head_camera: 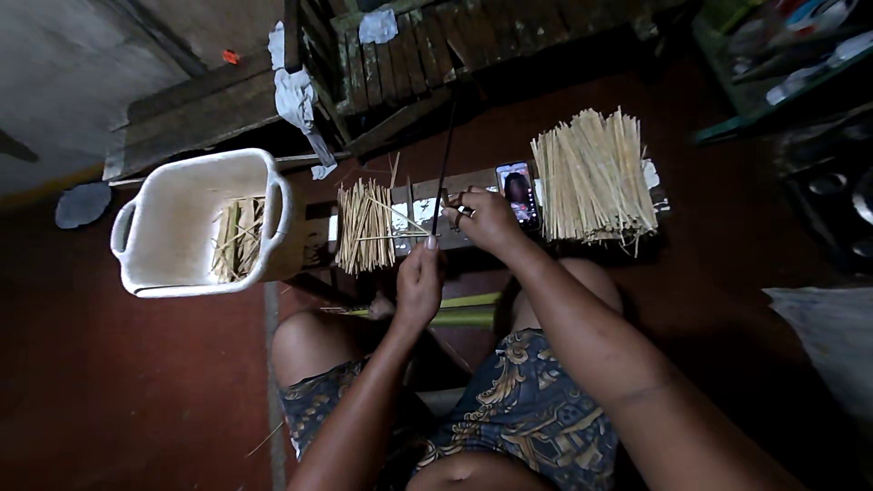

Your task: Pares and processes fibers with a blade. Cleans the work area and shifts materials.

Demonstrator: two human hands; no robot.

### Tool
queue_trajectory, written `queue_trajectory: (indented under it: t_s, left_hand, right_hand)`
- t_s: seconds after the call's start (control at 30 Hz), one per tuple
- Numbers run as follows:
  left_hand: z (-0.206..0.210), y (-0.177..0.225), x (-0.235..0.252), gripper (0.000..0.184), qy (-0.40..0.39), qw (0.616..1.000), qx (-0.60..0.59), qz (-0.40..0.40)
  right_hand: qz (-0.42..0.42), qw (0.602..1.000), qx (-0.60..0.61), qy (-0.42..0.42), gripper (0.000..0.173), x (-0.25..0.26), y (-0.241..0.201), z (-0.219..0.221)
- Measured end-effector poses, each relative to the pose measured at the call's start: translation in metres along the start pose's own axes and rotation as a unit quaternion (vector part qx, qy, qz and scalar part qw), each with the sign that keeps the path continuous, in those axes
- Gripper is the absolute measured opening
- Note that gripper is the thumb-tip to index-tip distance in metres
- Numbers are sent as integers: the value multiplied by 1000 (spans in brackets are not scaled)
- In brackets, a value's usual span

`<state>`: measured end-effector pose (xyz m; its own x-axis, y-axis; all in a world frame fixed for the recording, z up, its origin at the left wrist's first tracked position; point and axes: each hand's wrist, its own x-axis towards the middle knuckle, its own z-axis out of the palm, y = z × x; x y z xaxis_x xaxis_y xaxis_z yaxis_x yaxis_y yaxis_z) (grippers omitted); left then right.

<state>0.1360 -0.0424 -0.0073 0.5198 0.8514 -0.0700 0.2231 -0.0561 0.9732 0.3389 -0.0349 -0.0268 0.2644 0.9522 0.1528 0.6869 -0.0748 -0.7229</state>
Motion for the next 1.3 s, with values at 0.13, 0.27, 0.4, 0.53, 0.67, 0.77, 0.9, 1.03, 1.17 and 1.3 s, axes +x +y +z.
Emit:
queue_trajectory:
  t_s: [0.13, 0.27, 0.4, 0.53, 0.67, 0.77, 0.9, 1.03, 1.17, 1.3]
  left_hand:
    - [1, 3, 0, 62, -8, 998, -60, 5]
    - [0, 15, 1, 59, 5, 997, -53, 48]
    - [0, 3, 7, 58, 8, 1000, -6, 23]
    - [-3, -10, 10, 58, -20, 1000, -12, -6]
    - [-3, -6, 8, 63, -49, 994, -92, -36]
    - [-2, 2, 6, 64, -49, 993, -95, -48]
    - [1, 11, -3, 56, -25, 998, -33, 46]
    - [5, -10, 1, 58, -19, 1000, -9, 15]
    - [6, -9, 6, 63, -44, 997, -45, -45]
    - [2, -1, 3, 62, -76, 979, -159, -102]
  right_hand:
    - [0, 1000, -4, -2, 23, 0, 4, 2]
    - [9, 1000, -9, -19, 23, 1, -1, -1]
    - [8, 1000, -10, -15, 22, 0, 1, 0]
    - [8, 1000, -10, -11, 24, 1, 2, 1]
    - [-3, 1000, -10, -9, 22, 1, 2, 4]
    - [-4, 1000, -16, 1, 23, -2, -1, 1]
    - [-45, 996, 39, 71, 23, -11, -16, -10]
    - [-15, 1000, -3, 2, 23, -8, -4, -2]
    - [10, 999, -25, -45, 26, 0, 5, -1]
    - [-6, 999, -16, -46, 26, 0, 4, 2]
